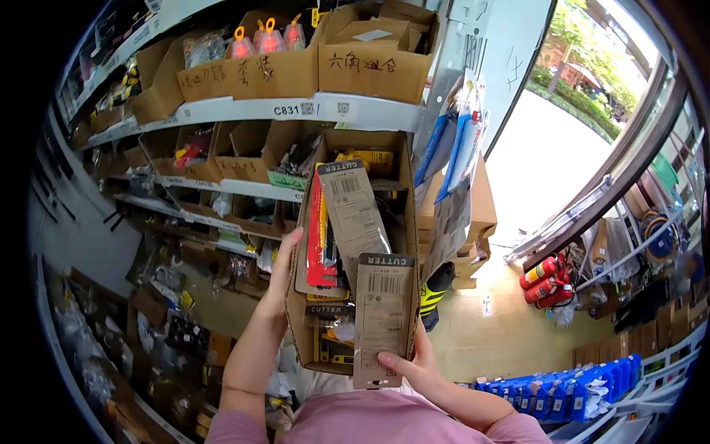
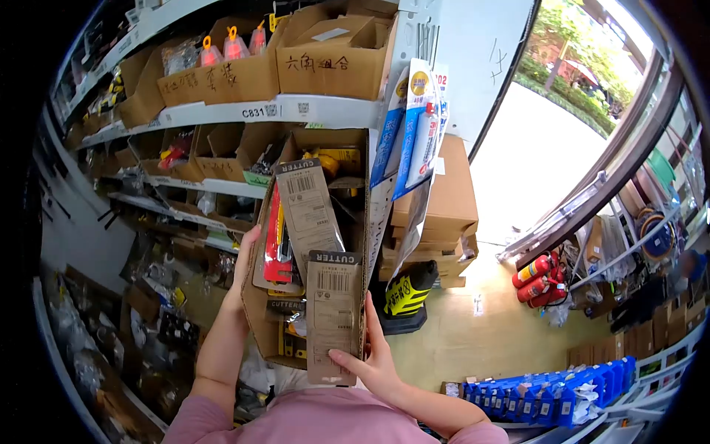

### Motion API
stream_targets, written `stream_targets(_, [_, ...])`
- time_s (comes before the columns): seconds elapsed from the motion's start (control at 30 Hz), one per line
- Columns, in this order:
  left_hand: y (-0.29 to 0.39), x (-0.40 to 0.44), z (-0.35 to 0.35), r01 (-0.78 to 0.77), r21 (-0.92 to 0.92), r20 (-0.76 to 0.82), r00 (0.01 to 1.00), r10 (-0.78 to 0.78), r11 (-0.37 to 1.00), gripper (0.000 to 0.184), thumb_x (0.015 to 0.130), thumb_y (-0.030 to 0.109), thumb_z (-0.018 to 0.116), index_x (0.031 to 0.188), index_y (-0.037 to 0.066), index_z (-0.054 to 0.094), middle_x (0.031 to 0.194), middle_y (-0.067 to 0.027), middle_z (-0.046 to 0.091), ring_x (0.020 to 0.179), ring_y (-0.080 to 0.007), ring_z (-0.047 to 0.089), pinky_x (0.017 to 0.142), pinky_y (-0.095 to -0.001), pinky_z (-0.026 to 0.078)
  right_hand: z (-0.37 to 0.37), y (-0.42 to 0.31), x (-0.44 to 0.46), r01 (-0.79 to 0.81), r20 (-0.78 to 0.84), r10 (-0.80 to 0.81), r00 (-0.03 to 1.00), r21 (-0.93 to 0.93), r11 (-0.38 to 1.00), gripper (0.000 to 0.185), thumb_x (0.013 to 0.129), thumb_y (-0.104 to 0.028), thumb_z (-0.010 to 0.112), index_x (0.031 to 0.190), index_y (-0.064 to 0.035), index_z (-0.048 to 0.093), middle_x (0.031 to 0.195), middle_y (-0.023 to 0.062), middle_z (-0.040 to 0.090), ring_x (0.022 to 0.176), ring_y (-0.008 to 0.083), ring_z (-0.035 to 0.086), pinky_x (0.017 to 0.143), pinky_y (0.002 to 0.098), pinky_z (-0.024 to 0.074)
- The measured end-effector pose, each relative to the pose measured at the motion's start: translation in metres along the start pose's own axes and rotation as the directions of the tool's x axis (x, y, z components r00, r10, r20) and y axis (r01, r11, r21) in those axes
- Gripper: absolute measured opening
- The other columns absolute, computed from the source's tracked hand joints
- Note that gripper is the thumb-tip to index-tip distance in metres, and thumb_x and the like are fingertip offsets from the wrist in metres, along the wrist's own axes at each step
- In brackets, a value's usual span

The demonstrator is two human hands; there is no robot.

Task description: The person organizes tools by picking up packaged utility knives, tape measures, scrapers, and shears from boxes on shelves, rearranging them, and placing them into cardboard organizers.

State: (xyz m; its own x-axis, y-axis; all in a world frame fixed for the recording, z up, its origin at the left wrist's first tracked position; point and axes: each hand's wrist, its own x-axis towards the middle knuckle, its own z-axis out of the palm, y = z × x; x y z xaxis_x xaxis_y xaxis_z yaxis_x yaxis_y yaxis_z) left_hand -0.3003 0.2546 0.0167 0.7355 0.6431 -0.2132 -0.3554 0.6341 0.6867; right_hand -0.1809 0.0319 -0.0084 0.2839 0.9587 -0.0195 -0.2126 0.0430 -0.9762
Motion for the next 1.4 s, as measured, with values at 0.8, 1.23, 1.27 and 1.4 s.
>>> stream_targets(0.8, [-0.057,-0.184,0.054,-0.238,-0.175,-0.25,0.949,0.19,0.955,0.057,0.089,0.051,0.044,0.123,0.005,0.048,0.103,-0.0116,0.061,0.088,-0.0223,0.062,0.076,-0.0372,0.053,-0.02,-0.042,-0.119,-0.178,0.158,0.165,0.973,0.069,0.982,0.087,0.066,-0.006,0.074,0.14,0.0034,0.028,0.132,0.0123,0.044,0.121,0.0197,0.042,0.101,0.0327,0.0318])
stream_targets(1.23, [-0.104,-0.267,0.109,0.023,-0.181,0.028,0.999,-0.018,0.983,0.067,0.086,0.049,0.055,0.135,0.013,0.028,0.117,-0.0112,0.048,0.109,-0.0251,0.051,0.092,-0.0422,0.045,-0.048,-0.071,-0.261,0.087,-0.164,-0.084,0.983,0.01,0.996,0.082,0.051,-0.01,0.083,0.122,0.0069,0.047,0.114,0.0118,0.058,0.103,0.0206,0.055,0.091,0.0321,0.0399])
stream_targets(1.27, [-0.114,-0.264,0.107,0.028,-0.191,0.003,1.0,-0.028,0.981,0.073,0.084,0.043,0.061,0.137,0.011,0.023,0.122,-0.0126,0.045,0.11,-0.0244,0.051,0.092,-0.0398,0.046,-0.052,-0.069,-0.272,0.092,-0.169,-0.09,0.982,0.008,0.996,0.082,0.051,-0.01,0.083,0.122,0.0069,0.047,0.114,0.0118,0.058,0.103,0.0206,0.055,0.091,0.0321,0.0399])
stream_targets(1.4, [-0.133,-0.243,0.158,-0.077,-0.164,0.141,0.985,0.101,0.983,0.093,0.08,0.034,0.069,0.143,0.004,0.009,0.133,-0.0138,0.037,0.12,-0.0234,0.042,0.1,-0.0368,0.037,-0.079,-0.068,-0.32,0.195,-0.408,-0.171,0.897,0.019,0.981,0.093,0.048,-0.01,0.082,0.128,0.0092,0.038,0.113,0.0162,0.058,0.102,0.027,0.058,0.09,0.0363,0.0427])
